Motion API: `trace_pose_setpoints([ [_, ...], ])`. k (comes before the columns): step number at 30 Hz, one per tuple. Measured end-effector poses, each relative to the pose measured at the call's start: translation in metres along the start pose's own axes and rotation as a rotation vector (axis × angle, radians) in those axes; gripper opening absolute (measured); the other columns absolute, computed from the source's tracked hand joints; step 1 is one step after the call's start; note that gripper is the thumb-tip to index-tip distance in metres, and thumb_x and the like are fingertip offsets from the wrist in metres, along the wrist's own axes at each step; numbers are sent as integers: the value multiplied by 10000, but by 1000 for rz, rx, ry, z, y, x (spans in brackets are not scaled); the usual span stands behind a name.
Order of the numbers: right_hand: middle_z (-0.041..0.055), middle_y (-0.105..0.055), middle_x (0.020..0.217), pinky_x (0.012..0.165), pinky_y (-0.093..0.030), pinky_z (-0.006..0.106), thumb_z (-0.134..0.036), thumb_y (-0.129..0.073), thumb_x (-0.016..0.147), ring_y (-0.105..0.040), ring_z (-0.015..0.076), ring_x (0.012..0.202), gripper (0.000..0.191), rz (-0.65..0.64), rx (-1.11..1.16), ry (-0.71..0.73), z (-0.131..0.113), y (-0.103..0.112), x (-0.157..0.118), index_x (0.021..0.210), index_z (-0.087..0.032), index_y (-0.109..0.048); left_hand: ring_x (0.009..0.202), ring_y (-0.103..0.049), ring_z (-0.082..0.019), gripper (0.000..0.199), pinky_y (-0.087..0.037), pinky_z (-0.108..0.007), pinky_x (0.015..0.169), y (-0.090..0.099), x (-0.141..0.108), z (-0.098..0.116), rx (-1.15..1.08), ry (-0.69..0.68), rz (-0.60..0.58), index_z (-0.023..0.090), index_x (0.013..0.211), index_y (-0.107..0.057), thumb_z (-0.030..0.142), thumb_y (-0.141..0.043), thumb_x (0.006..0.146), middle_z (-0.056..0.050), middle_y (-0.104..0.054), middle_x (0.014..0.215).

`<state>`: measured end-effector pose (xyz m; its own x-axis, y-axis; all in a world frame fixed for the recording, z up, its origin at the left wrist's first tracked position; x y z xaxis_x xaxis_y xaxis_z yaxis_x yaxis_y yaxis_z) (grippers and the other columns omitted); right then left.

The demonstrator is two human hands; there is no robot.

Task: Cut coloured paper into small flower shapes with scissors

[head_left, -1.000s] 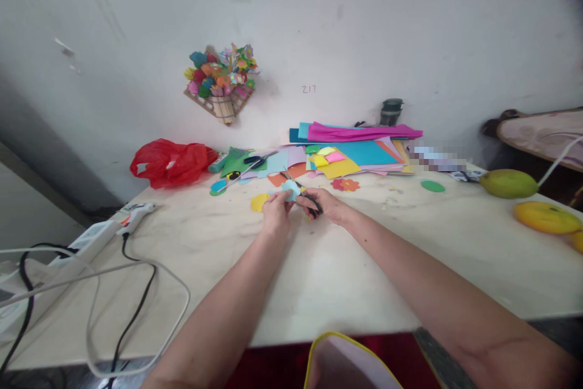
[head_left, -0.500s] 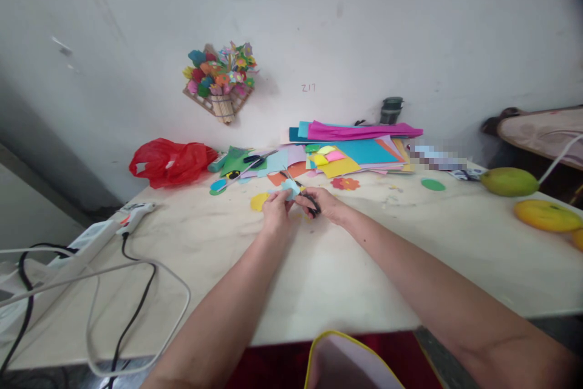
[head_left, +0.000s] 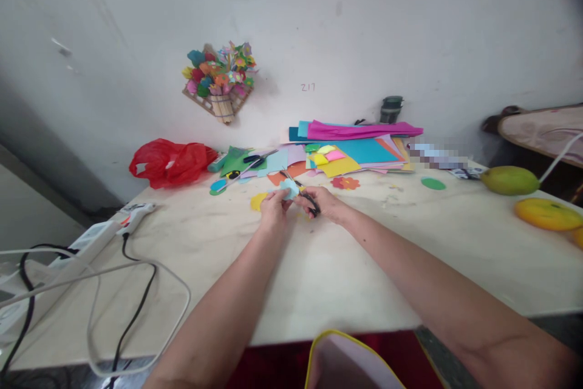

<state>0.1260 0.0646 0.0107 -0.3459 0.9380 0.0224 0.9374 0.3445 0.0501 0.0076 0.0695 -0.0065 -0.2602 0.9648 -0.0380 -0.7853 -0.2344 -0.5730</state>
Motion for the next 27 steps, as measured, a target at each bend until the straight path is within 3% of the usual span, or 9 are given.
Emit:
trace_pose_setpoints([
  [15, -69, -414, 401, 321, -314, 192, -233, -742, 595, -379, 68, 349, 232, 63, -1, -75, 3, 6, 1, 659, -161, -530, 523, -578, -105, 129, -482, -221, 556, 6, 11, -1, 12, 72, -26, 127, 568, -559, 53, -665, 558, -3, -593, 562],
  [20, -55, -437, 399, 326, -333, 211, -220, -753, 595, -380, 71, 338, 230, 157, -52, -27, -1, 25, 4, 637, -160, -534, 571, -607, -121, 136, -510, -238, 595, 8, 16, 0, 28, 93, -81, 120, 569, -577, 48, -687, 536, -24, -635, 609],
  [27, -18, -555, 540, 423, -401, 245, -340, -750, 607, -491, 109, 416, 291, 223, -123, 109, -13, 54, 8, 750, -174, -558, 529, -597, -125, 117, -511, -238, 542, 0, 13, -6, 113, 164, -200, 96, 628, -629, 63, -700, 541, -48, -649, 626],
])
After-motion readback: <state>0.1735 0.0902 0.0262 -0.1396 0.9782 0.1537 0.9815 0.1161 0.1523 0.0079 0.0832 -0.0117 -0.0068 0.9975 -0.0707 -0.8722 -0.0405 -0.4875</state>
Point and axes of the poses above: each hand's wrist, its own x-axis towards the middle knuckle, its own y-axis out of the back of the hand, z = x × y, the point moved 9 cm from there along x, towards the middle knuckle
